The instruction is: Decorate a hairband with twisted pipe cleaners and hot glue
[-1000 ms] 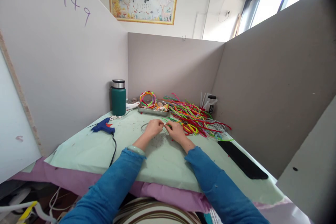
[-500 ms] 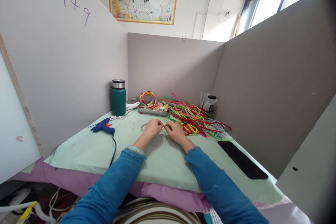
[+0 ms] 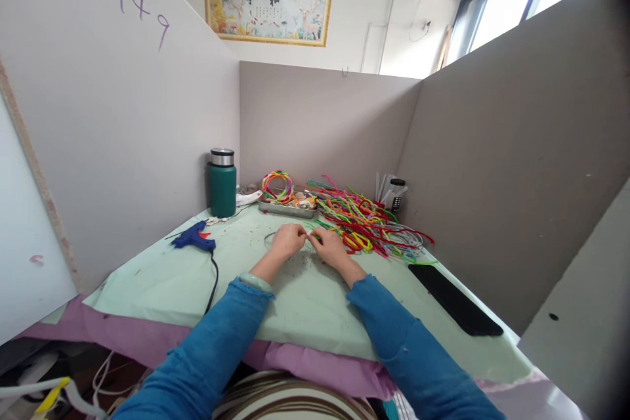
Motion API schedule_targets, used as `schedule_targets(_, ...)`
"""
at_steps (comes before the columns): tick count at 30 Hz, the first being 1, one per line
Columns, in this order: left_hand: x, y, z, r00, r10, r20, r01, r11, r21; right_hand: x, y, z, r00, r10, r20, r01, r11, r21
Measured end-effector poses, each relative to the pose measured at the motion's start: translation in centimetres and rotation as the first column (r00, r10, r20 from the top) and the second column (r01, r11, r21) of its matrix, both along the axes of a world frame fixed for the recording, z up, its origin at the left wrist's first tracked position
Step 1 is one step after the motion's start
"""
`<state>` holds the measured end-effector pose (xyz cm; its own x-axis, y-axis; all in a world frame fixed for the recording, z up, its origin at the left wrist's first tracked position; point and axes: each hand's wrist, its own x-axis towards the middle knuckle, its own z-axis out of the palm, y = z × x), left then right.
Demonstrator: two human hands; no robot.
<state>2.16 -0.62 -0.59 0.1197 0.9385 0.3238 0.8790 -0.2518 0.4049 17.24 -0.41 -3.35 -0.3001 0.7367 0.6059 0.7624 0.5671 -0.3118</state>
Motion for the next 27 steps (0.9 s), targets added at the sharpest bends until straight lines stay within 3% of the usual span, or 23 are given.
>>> schedule_targets(27, -0.23, -0.35, 0.00, 0.983, -0.095, -0.159, 0.096, 0.995, -0.005, 0.28, 0.19, -0.27, 0.999, 0.016, 0.046, -0.014, 0.998, -0.057)
